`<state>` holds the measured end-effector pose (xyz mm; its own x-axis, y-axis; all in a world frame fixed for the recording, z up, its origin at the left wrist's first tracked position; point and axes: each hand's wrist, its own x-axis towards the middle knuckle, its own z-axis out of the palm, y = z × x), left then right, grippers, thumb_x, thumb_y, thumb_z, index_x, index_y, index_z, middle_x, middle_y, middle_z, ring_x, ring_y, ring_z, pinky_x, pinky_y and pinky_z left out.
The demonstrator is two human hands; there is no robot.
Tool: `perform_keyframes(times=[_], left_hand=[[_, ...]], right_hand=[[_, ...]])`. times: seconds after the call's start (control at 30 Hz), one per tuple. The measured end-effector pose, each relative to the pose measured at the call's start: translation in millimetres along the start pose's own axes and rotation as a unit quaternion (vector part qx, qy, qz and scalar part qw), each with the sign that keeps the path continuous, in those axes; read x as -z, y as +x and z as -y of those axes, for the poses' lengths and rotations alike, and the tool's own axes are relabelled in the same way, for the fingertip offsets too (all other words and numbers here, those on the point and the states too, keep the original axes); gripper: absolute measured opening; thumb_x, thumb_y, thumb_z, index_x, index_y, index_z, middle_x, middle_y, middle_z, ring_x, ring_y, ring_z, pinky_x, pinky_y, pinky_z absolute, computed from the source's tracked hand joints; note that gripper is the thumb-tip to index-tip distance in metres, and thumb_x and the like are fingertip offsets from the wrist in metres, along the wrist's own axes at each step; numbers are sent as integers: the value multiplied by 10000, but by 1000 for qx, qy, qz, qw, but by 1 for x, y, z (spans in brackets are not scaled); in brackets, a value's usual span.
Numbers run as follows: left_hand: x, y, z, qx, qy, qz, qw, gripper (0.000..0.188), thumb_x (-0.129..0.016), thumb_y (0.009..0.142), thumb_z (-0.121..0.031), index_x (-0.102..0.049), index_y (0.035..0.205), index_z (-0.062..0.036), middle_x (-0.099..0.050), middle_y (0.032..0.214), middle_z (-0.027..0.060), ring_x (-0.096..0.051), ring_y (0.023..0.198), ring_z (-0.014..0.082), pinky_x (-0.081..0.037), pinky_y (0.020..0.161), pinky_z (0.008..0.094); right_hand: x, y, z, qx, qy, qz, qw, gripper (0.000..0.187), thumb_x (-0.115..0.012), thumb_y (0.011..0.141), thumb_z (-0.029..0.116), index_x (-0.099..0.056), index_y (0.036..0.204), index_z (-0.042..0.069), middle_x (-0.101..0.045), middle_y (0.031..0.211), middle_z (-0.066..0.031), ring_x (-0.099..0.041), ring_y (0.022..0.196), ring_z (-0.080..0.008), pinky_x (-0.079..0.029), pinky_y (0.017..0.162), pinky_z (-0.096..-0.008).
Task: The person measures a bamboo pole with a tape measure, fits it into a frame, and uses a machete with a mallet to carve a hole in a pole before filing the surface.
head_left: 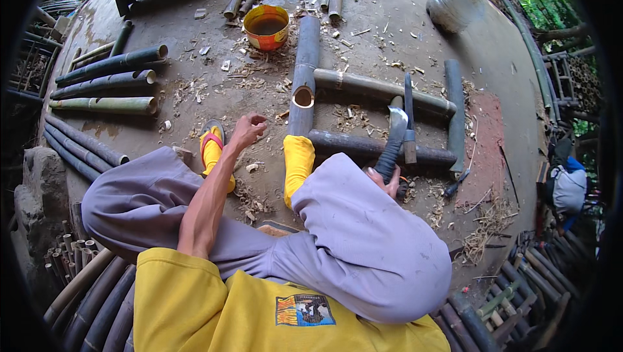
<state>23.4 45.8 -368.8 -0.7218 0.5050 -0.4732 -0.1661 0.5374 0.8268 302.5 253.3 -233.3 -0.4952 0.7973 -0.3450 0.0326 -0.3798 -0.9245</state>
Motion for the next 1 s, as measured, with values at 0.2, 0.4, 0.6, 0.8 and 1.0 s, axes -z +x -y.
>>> perform_keyframes(times=[0.2, 0.4, 0.6, 0.8, 1.0], left_hand=[[5, 3, 24, 31, -73, -3, 997, 303, -632, 807, -152, -622, 1069, 0, -670, 867, 70, -594, 638, 106, -472, 512, 245], [5, 8, 26, 51, -120, -34, 991, 299, -613, 812, -138, -620, 1081, -9, -667, 846, 65, -612, 660, 114, -478, 540, 242], [-11, 32, -2, 46, -150, 1, 988, 313, -613, 843, -157, -588, 1118, -8, -648, 966, 64, -618, 742, 110, -490, 608, 232], [-18, 53, -12, 56, -167, -4, 984, 312, -614, 849, -162, -588, 1121, -11, -646, 967, 69, -622, 746, 111, -484, 612, 220], [-11, 64, -7, 66, -167, -68, 981, 269, -609, 843, -148, -607, 1068, -2, -656, 892, 71, -622, 705, 109, -480, 580, 218]], right_hand=[[-54, 19, 9, 121, -163, 83, 976, 487, -689, 709, 82, -427, 1108, -17, -555, 711, -56, -530, 541, -102, -449, 511, -239], [-151, 104, 30, 108, -299, 181, 931, 421, -599, 698, 147, -446, 1058, -9, -569, 694, -114, -562, 506, -169, -449, 424, -292], [-258, 222, 50, 318, -457, 272, 785, 516, -598, 674, 272, -524, 1100, -10, -586, 738, -177, -595, 605, -253, -518, 539, -370], [-340, 295, 25, 411, -536, 319, 664, 461, -614, 704, 278, -560, 1084, 24, -631, 823, -215, -644, 736, -336, -533, 665, -432], [-386, 332, -3, 419, -629, 355, 550, 411, -640, 708, 269, -589, 1072, 85, -648, 908, -189, -648, 846, -343, -524, 732, -443]])
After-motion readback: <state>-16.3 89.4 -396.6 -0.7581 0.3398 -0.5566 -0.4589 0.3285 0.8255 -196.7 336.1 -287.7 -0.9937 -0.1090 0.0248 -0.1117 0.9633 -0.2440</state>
